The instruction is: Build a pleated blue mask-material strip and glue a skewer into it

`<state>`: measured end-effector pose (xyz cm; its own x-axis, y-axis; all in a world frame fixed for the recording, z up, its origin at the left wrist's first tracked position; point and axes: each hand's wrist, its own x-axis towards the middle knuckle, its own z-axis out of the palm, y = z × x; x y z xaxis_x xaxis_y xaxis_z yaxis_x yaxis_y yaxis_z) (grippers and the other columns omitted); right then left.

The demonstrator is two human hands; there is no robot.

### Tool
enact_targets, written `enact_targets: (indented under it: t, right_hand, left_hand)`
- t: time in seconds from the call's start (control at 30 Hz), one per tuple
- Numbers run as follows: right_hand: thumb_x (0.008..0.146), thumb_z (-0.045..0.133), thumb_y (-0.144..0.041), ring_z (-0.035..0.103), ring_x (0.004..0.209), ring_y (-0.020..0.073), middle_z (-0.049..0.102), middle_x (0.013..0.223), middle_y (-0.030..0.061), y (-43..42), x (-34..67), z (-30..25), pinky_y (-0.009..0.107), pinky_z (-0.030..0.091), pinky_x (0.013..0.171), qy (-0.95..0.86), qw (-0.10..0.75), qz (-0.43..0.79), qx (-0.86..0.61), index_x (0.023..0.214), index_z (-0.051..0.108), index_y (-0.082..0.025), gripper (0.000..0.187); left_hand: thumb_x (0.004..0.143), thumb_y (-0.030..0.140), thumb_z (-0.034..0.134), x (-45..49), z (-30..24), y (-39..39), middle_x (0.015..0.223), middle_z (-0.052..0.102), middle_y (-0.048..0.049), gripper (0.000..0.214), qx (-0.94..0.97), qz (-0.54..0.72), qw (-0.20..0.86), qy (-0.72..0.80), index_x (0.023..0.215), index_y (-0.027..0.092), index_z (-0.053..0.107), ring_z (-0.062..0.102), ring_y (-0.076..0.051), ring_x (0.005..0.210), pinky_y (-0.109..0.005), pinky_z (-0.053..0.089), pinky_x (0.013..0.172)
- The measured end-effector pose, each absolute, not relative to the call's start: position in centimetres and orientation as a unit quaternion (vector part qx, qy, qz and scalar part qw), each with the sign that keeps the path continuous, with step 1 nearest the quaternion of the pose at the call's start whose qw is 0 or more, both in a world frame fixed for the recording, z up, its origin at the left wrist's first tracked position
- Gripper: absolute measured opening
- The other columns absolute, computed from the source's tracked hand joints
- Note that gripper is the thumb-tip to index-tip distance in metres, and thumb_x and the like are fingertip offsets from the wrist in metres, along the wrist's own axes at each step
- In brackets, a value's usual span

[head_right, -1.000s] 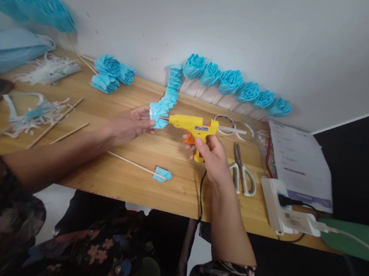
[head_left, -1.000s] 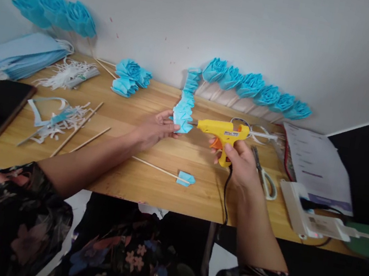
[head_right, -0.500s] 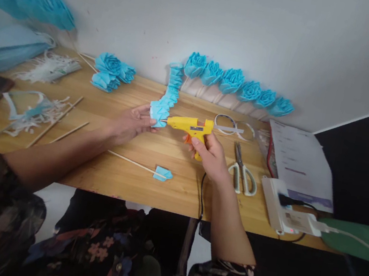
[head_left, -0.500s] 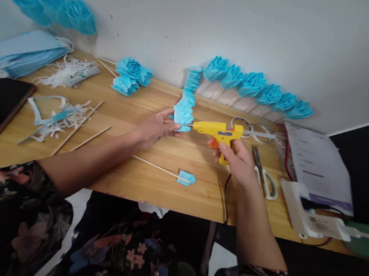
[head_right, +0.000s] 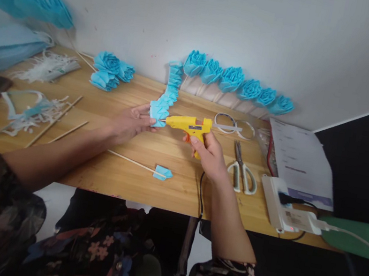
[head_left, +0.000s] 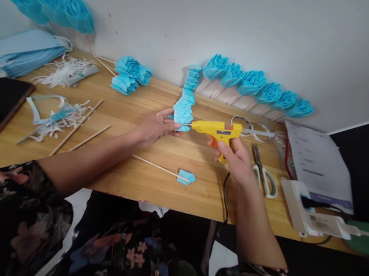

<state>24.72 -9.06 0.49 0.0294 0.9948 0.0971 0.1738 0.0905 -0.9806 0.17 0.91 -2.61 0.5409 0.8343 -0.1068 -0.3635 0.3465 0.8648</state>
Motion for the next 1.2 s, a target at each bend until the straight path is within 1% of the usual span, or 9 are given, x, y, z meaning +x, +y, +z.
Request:
enact_targets:
  t: [0.17, 0.33, 0.53, 0.73, 0.87, 0.93, 1.1, 1.13, 1.2]
  right_hand:
    - [0.087, 0.076, -0.064, 0.057, 0.068, 0.0137, 0.07, 0.092, 0.0031, -9.0, 24.7, 0.4, 0.026, 0.05, 0.054, -0.56, 0.486, 0.413, -0.529, 0.118, 0.064, -0.025, 0.051]
    - [0.087, 0.074, -0.066, 0.055, 0.064, 0.0128, 0.073, 0.094, 0.0042, -9.0, 24.8, 0.3, 0.028, 0.049, 0.055, -0.568, 0.47, 0.41, -0.538, 0.11, 0.063, -0.024, 0.049]
    - [0.087, 0.074, -0.066, 0.053, 0.062, 0.012, 0.072, 0.093, 0.0037, -9.1, 24.8, 0.4, 0.028, 0.047, 0.055, -0.571, 0.469, 0.403, -0.539, 0.107, 0.064, -0.023, 0.048]
    - [0.09, 0.073, -0.063, 0.054, 0.065, 0.0125, 0.071, 0.094, 0.0029, -9.2, 25.0, 0.0, 0.028, 0.046, 0.056, -0.579, 0.476, 0.39, -0.535, 0.12, 0.063, -0.024, 0.05]
    - [0.091, 0.072, -0.063, 0.054, 0.064, 0.0132, 0.071, 0.092, 0.0029, -9.2, 25.2, -0.1, 0.029, 0.047, 0.057, -0.583, 0.47, 0.375, -0.546, 0.12, 0.064, -0.025, 0.049]
    - [0.092, 0.071, -0.062, 0.054, 0.065, 0.0135, 0.072, 0.093, 0.0031, -9.3, 25.3, -0.1, 0.029, 0.047, 0.057, -0.59, 0.468, 0.368, -0.546, 0.12, 0.064, -0.025, 0.048]
    - [0.097, 0.067, -0.059, 0.061, 0.073, 0.0164, 0.075, 0.099, 0.0041, -9.4, 25.7, -0.6, 0.031, 0.05, 0.061, -0.617, 0.44, 0.333, -0.561, 0.119, 0.067, -0.025, 0.041]
    - [0.097, 0.066, -0.059, 0.064, 0.076, 0.018, 0.076, 0.1, 0.0047, -9.4, 25.7, -0.6, 0.032, 0.052, 0.064, -0.623, 0.435, 0.322, -0.565, 0.119, 0.067, -0.025, 0.041]
    - [0.096, 0.067, -0.058, 0.07, 0.086, 0.0219, 0.078, 0.103, 0.0061, -9.5, 25.6, -0.5, 0.037, 0.058, 0.076, -0.637, 0.428, 0.298, -0.568, 0.12, 0.068, -0.025, 0.041]
  left_hand:
    - [0.074, 0.016, 0.092, 0.2, -2.3, 0.8, 0.104, 0.082, -0.0102, 0.054, 0.418, 0.385, 0.772, 0.284, 0.126, 0.015, 0.074, 0.076, -0.02, 0.093, -0.032, 0.058, 0.086]
    - [0.074, 0.015, 0.093, 0.2, -2.0, 0.6, 0.109, 0.082, -0.0106, 0.051, 0.422, 0.38, 0.773, 0.283, 0.122, 0.015, 0.076, 0.077, -0.02, 0.093, -0.031, 0.058, 0.086]
    - [0.072, 0.017, 0.095, 0.2, -2.1, 0.6, 0.103, 0.082, -0.0101, 0.052, 0.419, 0.383, 0.773, 0.284, 0.121, 0.014, 0.076, 0.077, -0.021, 0.094, -0.032, 0.057, 0.086]
    - [0.07, 0.018, 0.096, 0.3, -2.1, 0.6, 0.105, 0.083, -0.0092, 0.046, 0.413, 0.394, 0.771, 0.283, 0.112, 0.014, 0.077, 0.075, -0.017, 0.084, -0.031, 0.058, 0.082]
    - [0.069, 0.021, 0.097, 0.3, -2.1, 0.6, 0.111, 0.082, -0.0107, 0.048, 0.416, 0.395, 0.77, 0.28, 0.112, 0.014, 0.077, 0.075, -0.018, 0.087, -0.032, 0.058, 0.083]
    - [0.069, 0.022, 0.097, 0.3, -2.1, 0.6, 0.109, 0.082, -0.011, 0.048, 0.417, 0.396, 0.769, 0.278, 0.111, 0.014, 0.077, 0.075, -0.019, 0.086, -0.032, 0.058, 0.083]
    - [0.072, 0.019, 0.094, 0.3, -2.1, 0.6, 0.101, 0.082, -0.01, 0.045, 0.423, 0.396, 0.762, 0.29, 0.113, 0.013, 0.077, 0.075, -0.019, 0.089, -0.032, 0.057, 0.085]
    - [0.072, 0.018, 0.094, 0.3, -2.1, 0.6, 0.101, 0.082, -0.0103, 0.045, 0.42, 0.399, 0.761, 0.293, 0.113, 0.013, 0.077, 0.075, -0.02, 0.09, -0.032, 0.057, 0.085]
    - [0.072, 0.015, 0.093, 0.3, -2.1, 0.6, 0.103, 0.082, -0.0104, 0.043, 0.409, 0.406, 0.761, 0.298, 0.111, 0.013, 0.077, 0.075, -0.02, 0.091, -0.032, 0.057, 0.084]
